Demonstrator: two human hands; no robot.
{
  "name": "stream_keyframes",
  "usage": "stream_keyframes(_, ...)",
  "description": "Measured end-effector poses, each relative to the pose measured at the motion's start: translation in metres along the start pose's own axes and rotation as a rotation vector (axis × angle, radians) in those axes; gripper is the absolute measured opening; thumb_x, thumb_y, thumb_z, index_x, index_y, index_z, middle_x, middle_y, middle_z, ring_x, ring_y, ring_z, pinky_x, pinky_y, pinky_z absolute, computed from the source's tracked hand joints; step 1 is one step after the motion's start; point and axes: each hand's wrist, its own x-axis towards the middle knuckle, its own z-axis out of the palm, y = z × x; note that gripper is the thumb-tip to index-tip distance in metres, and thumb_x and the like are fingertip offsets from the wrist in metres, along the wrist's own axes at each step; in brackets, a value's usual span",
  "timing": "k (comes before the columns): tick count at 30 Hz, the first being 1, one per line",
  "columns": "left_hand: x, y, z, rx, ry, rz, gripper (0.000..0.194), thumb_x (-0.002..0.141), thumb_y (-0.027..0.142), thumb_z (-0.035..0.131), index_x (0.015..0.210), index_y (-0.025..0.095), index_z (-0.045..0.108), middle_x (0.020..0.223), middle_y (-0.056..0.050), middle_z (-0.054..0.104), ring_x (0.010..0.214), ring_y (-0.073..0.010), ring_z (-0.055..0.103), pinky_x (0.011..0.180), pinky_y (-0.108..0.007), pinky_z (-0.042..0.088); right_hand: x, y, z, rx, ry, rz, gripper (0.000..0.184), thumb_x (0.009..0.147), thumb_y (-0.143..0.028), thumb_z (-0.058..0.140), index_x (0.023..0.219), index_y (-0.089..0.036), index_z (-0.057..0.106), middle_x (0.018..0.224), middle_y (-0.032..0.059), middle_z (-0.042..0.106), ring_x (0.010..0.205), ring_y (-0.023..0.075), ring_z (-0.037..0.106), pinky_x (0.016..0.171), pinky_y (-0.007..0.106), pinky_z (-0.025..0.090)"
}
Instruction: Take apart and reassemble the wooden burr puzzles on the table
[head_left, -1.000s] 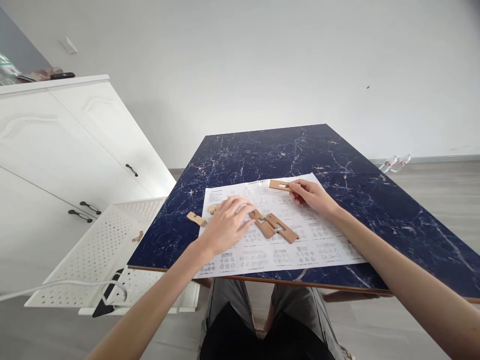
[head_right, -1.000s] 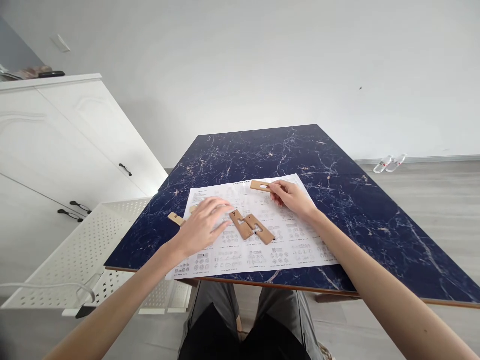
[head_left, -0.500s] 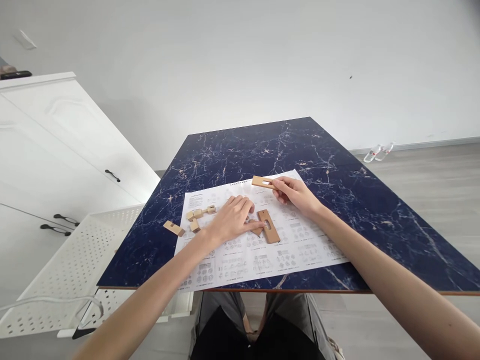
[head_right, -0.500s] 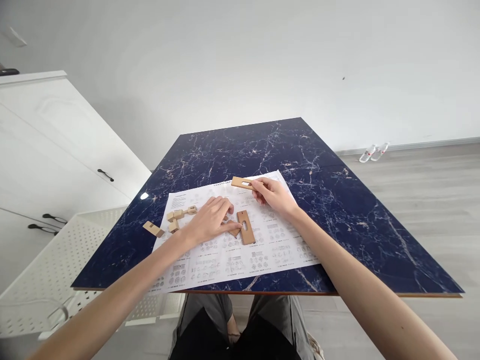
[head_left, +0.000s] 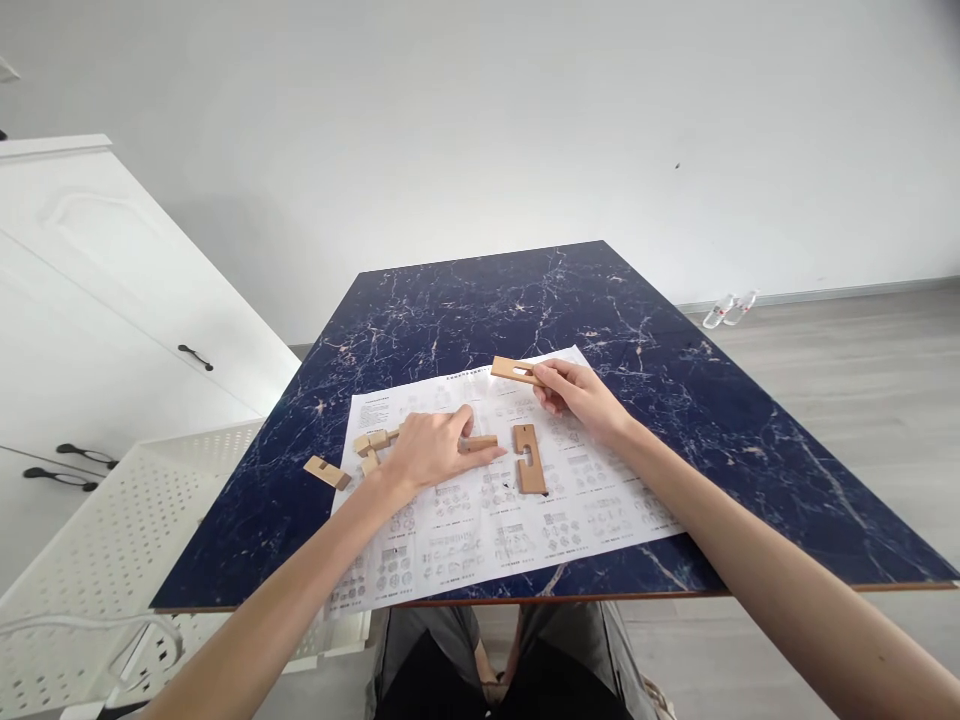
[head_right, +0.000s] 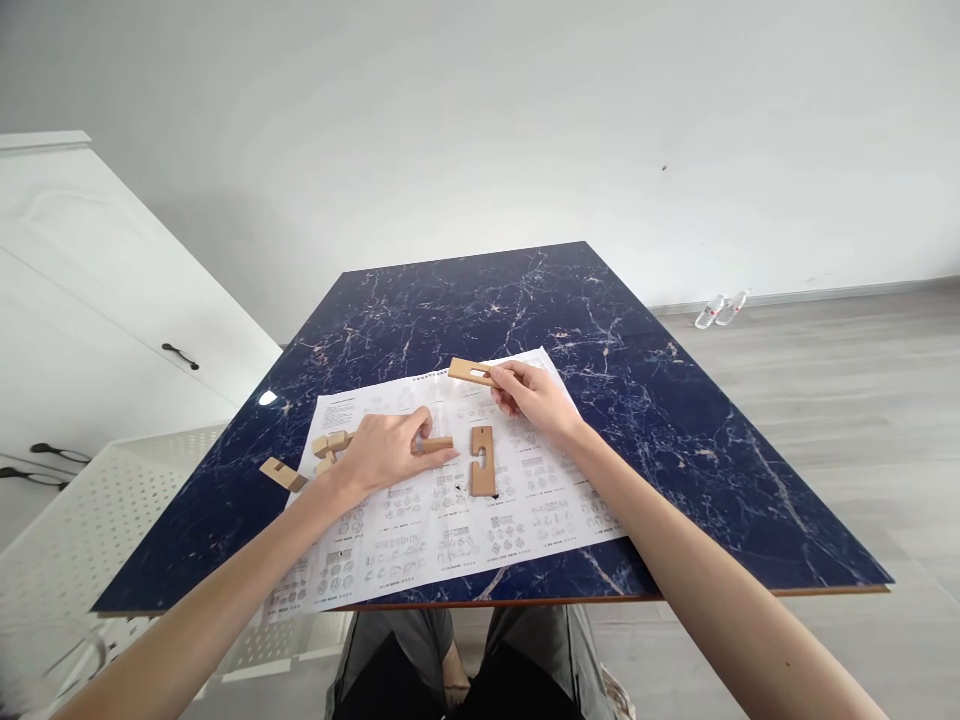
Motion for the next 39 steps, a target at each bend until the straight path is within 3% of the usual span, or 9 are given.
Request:
stream_keyframes(4, 0.016, 0.011, 0.001, -0.399, 0.104, -0.119, 0.071, 0.088, 0.076, 0.075, 0.056, 0.023, 0.039, 0.049, 0.005, 0.035, 0.047, -0.0107, 0.029, 0.054, -0.029, 0.019, 0.002, 0.0, -0.003, 0.049, 0.028, 0.0, 0.054, 0.092, -0.076, 0.072, 0.097, -0.022, 0.067, 0.078, -0.0003, 0.061, 0.059, 0.0126, 0.048, 0.056, 0.03, 0.04)
stream_keyframes(7, 0.03, 0.025, 0.006, -0.588, 0.154, -0.166, 0.067, 0.099, 0.078, 0.058, 0.065, 0.022, 0.042, 0.059, 0.004, 0.036, 0.052, -0.0113, 0.031, 0.053, -0.028, 0.023, 0.003, 0.0, -0.003, 0.079, 0.061, -0.004, 0.053, 0.093, -0.076, 0.072, 0.098, -0.024, 0.064, 0.08, -0.0009, 0.06, 0.058, 0.0123, 0.048, 0.056, 0.03, 0.04)
stream_keyframes(11, 0.041, 0.035, 0.014, -0.843, 0.012, -0.199, 0.062, 0.105, 0.082, 0.035, 0.089, 0.024, 0.049, 0.068, 0.005, 0.043, 0.048, -0.0103, 0.036, 0.046, -0.025, 0.029, 0.001, 0.0, 0.003, 0.088, 0.062, -0.012, 0.052, 0.093, -0.074, 0.072, 0.108, -0.024, 0.065, 0.086, -0.0006, 0.062, 0.058, 0.012, 0.048, 0.055, 0.03, 0.039)
stream_keyframes(18, 0.045, 0.026, 0.015, -1.169, -0.149, -0.2, 0.051, 0.11, 0.068, 0.03, 0.102, 0.024, 0.053, 0.064, 0.008, 0.038, 0.046, -0.0091, 0.019, 0.045, -0.024, 0.02, -0.001, -0.002, 0.008, 0.067, 0.096, -0.051, 0.045, 0.097, -0.069, 0.071, 0.108, -0.026, 0.064, 0.084, -0.0017, 0.06, 0.058, 0.0124, 0.048, 0.056, 0.031, 0.041)
stream_keyframes(24, 0.044, 0.02, 0.012, -1.142, -0.183, -0.186, 0.025, 0.103, 0.043, 0.064, 0.114, 0.022, 0.059, 0.084, 0.002, 0.049, 0.064, -0.0125, 0.044, 0.059, -0.027, 0.041, -0.003, 0.0, 0.014, -0.039, 0.201, -0.08, 0.042, 0.1, -0.066, 0.067, 0.115, -0.028, 0.066, 0.093, 0.0016, 0.063, 0.063, 0.0148, 0.052, 0.055, 0.031, 0.042)
stream_keyframes(30, 0.041, 0.019, 0.022, -1.14, -0.108, -0.119, 0.024, 0.11, 0.044, 0.056, 0.112, 0.021, 0.057, 0.102, -0.004, 0.057, 0.093, -0.0193, 0.071, 0.089, -0.038, 0.057, -0.008, -0.002, 0.018, -0.152, 0.207, -0.097, 0.045, 0.107, -0.061, 0.06, 0.138, -0.03, 0.068, 0.109, 0.0073, 0.067, 0.073, 0.0177, 0.056, 0.055, 0.031, 0.046)
stream_keyframes(32, 0.041, 0.019, 0.024, -1.192, -0.136, -0.118, 0.028, 0.111, 0.048, 0.055, 0.117, 0.021, 0.056, 0.107, -0.005, 0.059, 0.081, -0.0165, 0.071, 0.077, -0.035, 0.059, -0.009, -0.003, 0.018, -0.188, 0.215, -0.094, 0.047, 0.107, -0.061, 0.058, 0.142, -0.03, 0.068, 0.112, 0.0085, 0.068, 0.075, 0.0185, 0.057, 0.056, 0.032, 0.048)
stream_keyframes(35, 0.041, 0.019, 0.022, -1.21, -0.188, -0.12, 0.033, 0.111, 0.051, 0.054, 0.125, 0.022, 0.055, 0.109, -0.005, 0.06, 0.061, -0.0085, 0.057, 0.053, -0.027, 0.045, -0.009, -0.005, 0.019, -0.194, 0.187, -0.091, 0.049, 0.107, -0.062, 0.058, 0.145, -0.032, 0.068, 0.115, 0.0094, 0.069, 0.076, 0.0192, 0.059, 0.056, 0.032, 0.049)
stream_keyframes(39, 0.041, 0.02, 0.017, -1.249, -0.223, -0.094, 0.031, 0.112, 0.047, 0.053, 0.124, 0.02, 0.059, 0.099, -0.002, 0.057, 0.053, -0.0052, 0.039, 0.05, -0.027, 0.03, -0.009, -0.007, 0.021, -0.199, 0.143, -0.081, 0.052, 0.108, -0.062, 0.056, 0.148, -0.032, 0.068, 0.115, 0.0102, 0.071, 0.077, 0.0202, 0.06, 0.056, 0.033, 0.05)
